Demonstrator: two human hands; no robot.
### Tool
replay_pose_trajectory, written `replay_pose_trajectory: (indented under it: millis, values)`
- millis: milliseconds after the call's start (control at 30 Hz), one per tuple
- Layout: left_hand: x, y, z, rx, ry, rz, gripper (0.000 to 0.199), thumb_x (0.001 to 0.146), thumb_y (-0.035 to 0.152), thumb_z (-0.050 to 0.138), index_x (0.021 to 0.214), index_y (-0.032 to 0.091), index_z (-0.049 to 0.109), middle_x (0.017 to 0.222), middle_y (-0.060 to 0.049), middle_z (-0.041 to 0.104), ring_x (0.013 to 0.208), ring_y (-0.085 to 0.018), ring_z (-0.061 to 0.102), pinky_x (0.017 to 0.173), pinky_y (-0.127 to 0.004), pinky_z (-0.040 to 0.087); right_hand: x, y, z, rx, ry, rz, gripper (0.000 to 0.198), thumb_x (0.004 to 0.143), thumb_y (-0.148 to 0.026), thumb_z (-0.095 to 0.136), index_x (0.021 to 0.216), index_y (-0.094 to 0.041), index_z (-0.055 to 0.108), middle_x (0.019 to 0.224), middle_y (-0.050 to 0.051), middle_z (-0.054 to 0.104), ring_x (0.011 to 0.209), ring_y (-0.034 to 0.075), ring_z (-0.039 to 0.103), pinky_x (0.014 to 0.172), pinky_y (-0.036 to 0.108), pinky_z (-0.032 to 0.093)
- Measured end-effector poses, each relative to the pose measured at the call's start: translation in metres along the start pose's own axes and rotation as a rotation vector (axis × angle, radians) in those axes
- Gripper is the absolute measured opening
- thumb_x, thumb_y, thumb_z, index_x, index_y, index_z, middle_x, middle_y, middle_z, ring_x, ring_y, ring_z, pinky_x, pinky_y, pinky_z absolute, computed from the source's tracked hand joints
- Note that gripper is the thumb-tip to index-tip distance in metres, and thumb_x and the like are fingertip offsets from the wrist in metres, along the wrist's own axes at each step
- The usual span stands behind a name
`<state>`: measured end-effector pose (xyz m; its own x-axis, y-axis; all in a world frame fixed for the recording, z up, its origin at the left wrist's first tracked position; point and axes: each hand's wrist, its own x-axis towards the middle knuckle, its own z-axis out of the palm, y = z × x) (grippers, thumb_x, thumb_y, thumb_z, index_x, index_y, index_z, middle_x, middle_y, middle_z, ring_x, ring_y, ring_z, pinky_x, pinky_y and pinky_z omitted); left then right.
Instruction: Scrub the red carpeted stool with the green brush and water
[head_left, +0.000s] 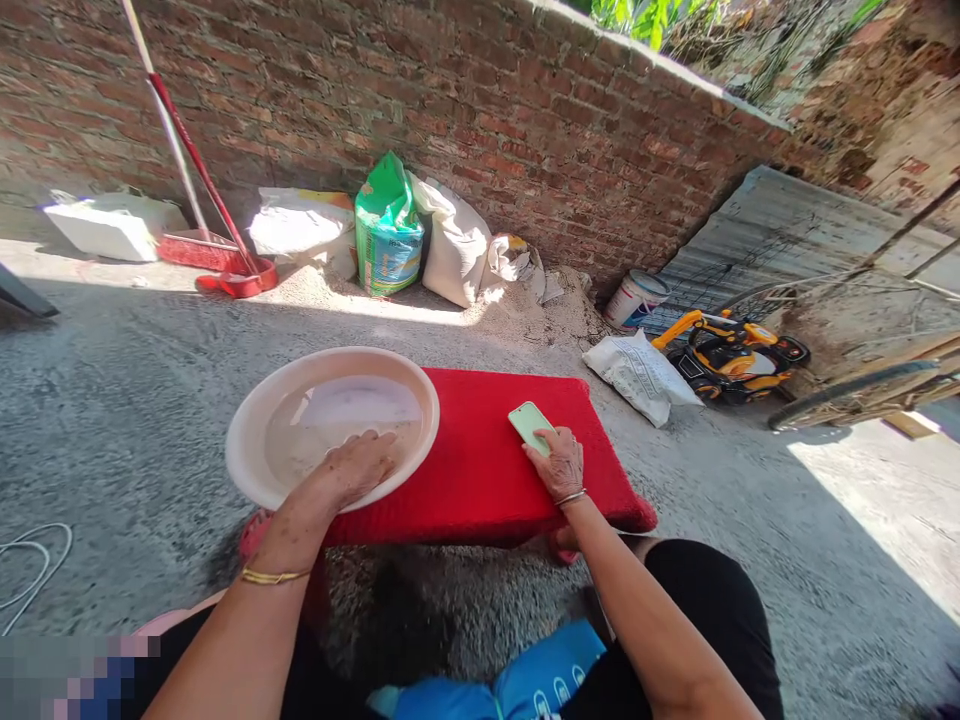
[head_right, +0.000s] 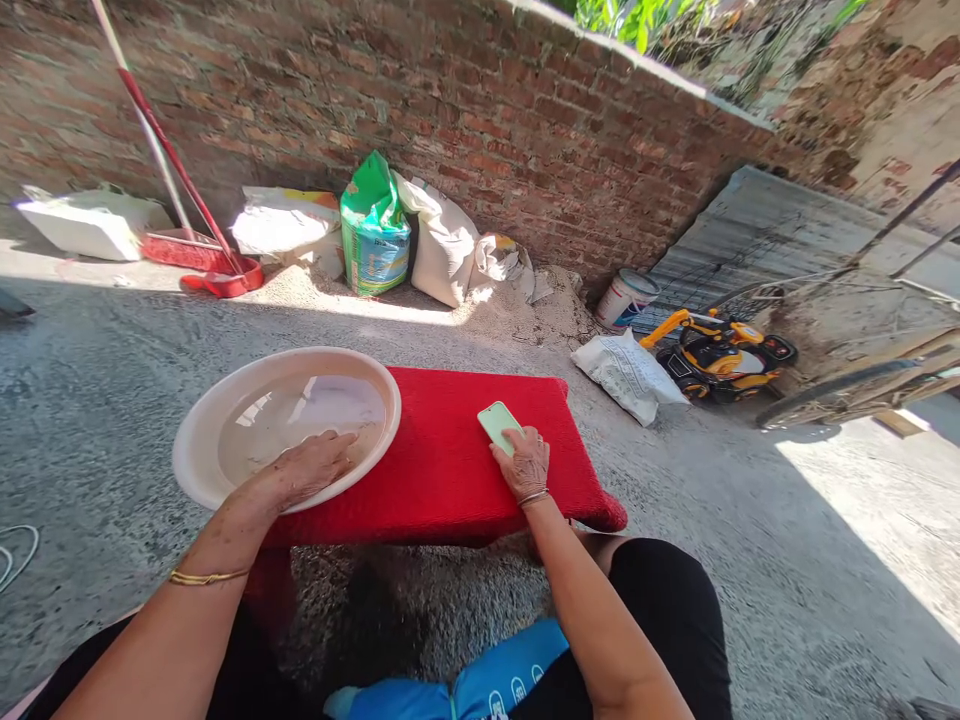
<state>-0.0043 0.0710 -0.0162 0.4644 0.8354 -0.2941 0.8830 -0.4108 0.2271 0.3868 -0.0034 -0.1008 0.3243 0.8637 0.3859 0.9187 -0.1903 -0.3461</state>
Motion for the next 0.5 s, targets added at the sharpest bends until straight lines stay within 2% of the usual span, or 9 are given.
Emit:
replay_pose_trajectory:
  millis: [167, 267, 333, 500]
  values:
    - [-0.001, 0.003, -0.002, 0.028, -0.006, -0.008, 0.052, 0.102, 0.028, 0.042, 0.151, 0.018, 0.054, 0.148, -0.019, 0.061, 0.137, -0.033, 0.061, 0.113, -0.047, 0.049, 0.008, 0.077, -0.047, -0.092, 0.119, 0.441, 0.044, 0.085, -0.058, 0.067, 0.106, -0.021, 0.077, 0.101, 0.012, 0.065, 0.099, 0.031, 0.058, 0.087, 0.043, 0.042]
    - [-0.001, 0.003, -0.002, 0.03, -0.031, -0.025, 0.052, 0.102, 0.03, 0.042, 0.152, 0.021, 0.053, 0.151, -0.016, 0.06, 0.139, -0.032, 0.059, 0.115, -0.047, 0.047, 0.009, 0.092, -0.058, -0.07, 0.152, 0.53, 0.048, 0.085, -0.061, 0.065, 0.104, -0.019, 0.076, 0.098, 0.013, 0.065, 0.099, 0.032, 0.059, 0.087, 0.044, 0.044]
    - [-0.001, 0.004, -0.004, 0.017, -0.038, -0.035, 0.053, 0.103, 0.03, 0.042, 0.153, 0.019, 0.054, 0.153, -0.018, 0.058, 0.141, -0.033, 0.057, 0.117, -0.048, 0.046, 0.005, 0.076, -0.049, -0.01, 0.147, 0.454, 0.049, 0.085, -0.063, 0.065, 0.103, -0.019, 0.076, 0.098, 0.013, 0.066, 0.098, 0.031, 0.06, 0.086, 0.042, 0.045]
    - [-0.003, 0.007, -0.012, -0.033, -0.075, -0.085, 0.057, 0.103, 0.031, 0.045, 0.157, 0.016, 0.051, 0.164, -0.022, 0.048, 0.151, -0.035, 0.048, 0.121, -0.047, 0.041, -0.019, 0.0, -0.005, 0.115, 0.005, 0.03, 0.037, 0.088, -0.057, 0.07, 0.105, -0.025, 0.078, 0.105, 0.009, 0.066, 0.099, 0.025, 0.062, 0.086, 0.036, 0.045]
